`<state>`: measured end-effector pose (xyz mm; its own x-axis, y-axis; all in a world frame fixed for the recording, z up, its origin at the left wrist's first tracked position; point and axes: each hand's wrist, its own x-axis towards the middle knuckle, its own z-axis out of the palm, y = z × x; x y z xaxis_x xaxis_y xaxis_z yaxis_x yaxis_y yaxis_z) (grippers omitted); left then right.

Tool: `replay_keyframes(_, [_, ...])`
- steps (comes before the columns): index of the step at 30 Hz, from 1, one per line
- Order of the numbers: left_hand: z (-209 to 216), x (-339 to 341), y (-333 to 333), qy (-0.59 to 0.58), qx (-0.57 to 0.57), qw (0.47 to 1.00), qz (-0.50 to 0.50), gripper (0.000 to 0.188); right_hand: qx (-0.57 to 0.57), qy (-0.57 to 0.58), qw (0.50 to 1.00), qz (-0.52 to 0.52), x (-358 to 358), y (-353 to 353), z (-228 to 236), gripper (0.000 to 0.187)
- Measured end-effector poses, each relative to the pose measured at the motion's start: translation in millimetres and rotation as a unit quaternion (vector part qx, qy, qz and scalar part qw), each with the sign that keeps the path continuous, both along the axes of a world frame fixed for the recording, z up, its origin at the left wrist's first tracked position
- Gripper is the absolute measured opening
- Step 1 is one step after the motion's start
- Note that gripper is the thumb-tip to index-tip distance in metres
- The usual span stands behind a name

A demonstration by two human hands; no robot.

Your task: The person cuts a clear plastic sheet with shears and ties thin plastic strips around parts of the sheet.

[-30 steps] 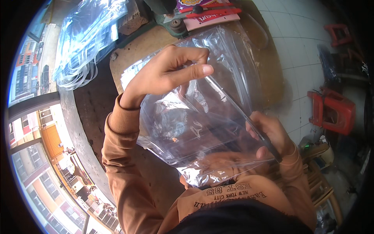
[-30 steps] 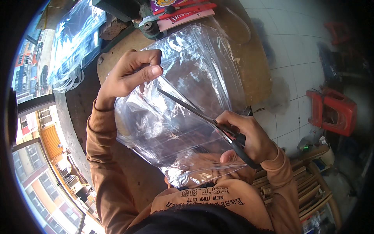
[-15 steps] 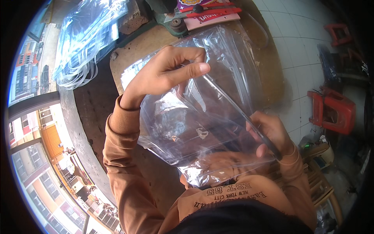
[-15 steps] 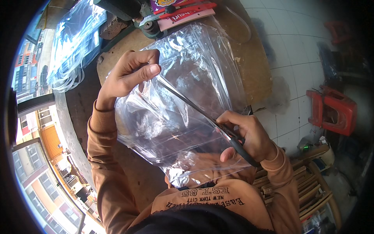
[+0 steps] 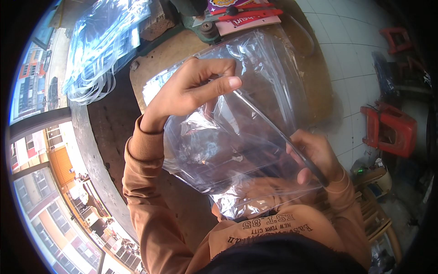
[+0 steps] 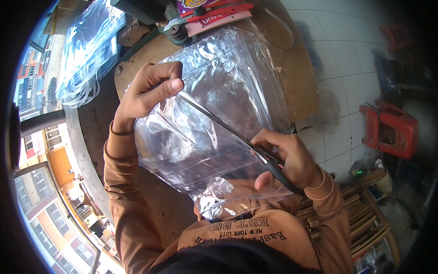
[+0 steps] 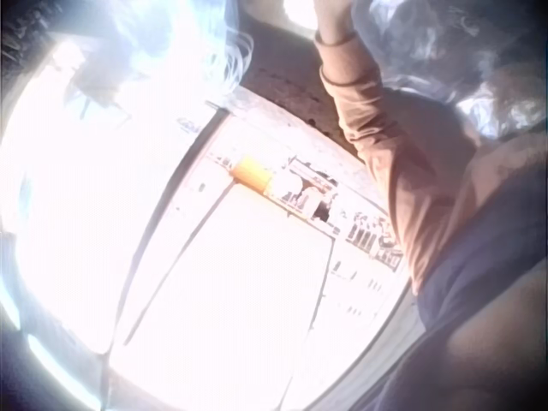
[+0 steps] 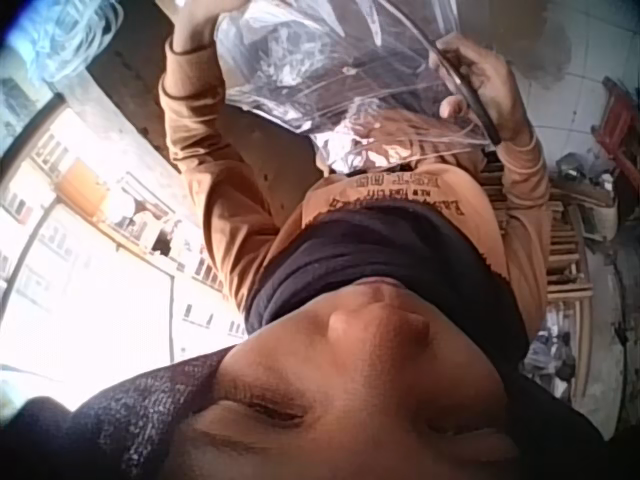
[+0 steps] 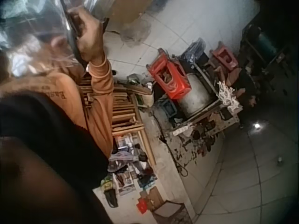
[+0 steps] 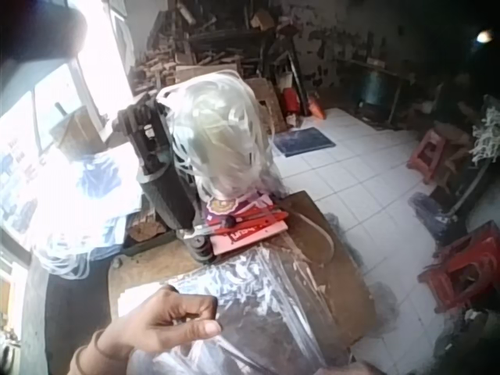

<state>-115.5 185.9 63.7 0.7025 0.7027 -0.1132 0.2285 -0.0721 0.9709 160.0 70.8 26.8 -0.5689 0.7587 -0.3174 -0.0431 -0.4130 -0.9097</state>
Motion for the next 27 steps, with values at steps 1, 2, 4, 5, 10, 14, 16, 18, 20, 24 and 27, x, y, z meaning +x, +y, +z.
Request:
replay_keyframes(1, [0.0,0.3,0.2,0.001,-0.003,1.0,0.001,0.039,0.011,-0.005,1.0,-0.001,1.0,-0.4,-0.9,0.06])
replay_keyframes(2, [0.2,0.6,0.2,0.001,-0.006,1.0,0.002,0.039,0.022,-0.009,1.0,-0.001,2.7,-1.1,-3.1,0.059])
replay_keyframes(4, [0.1,0.4,-0.3,0.003,-0.006,1.0,0.005,0.039,0.033,-0.014,0.999,-0.002,3.5,-1.6,-4.9,0.059])
replay_keyframes(5, [-0.4,-0.4,-0.9,0.005,-0.004,1.0,0.007,0.039,0.033,-0.013,0.999,-0.002,3.1,-1.4,-5.0,0.06])
replay_keyframes(10, [1.9,1.0,-3.9,0.0,-0.008,1.0,0.007,0.038,0.048,0.004,0.999,-0.003,-0.6,-1.2,-6.3,0.062])
replay_keyframes(14, [1.5,0.1,-4.5,0.008,-0.003,1.0,0.01,0.038,0.073,-0.007,0.997,-0.001,-1.0,-1.5,-7.2,0.062])
replay_keyframes(16, [2.1,-0.6,-4.2,0.01,-0.005,1.0,0.009,0.038,0.079,-0.024,0.997,0.003,0.5,-2.5,-7.8,0.062])
replay_keyframes(18, [1.3,-1.0,-4.1,0.007,-0.006,1.0,0.008,0.038,0.083,-0.046,0.996,0.005,2.2,-4.6,-9.3,0.062])
replay_keyframes(20, [-3.2,-2.0,-4.3,-0.011,0.021,1.0,0.007,0.036,0.066,-0.034,0.997,-0.006,1.3,-3.8,-8.7,0.062])
replay_keyframes(24, [-5.9,-1.0,-5.2,-0.037,0.028,0.999,0.006,0.036,0.071,-0.034,0.997,-0.007,-2.1,-2.7,-6.1,0.061])
replay_keyframes(27, [-2.2,-1.5,-5.5,0.008,-0.008,1.0,0.01,0.038,0.08,-0.039,0.996,0.002,-0.2,-2.1,-7.3,0.061])
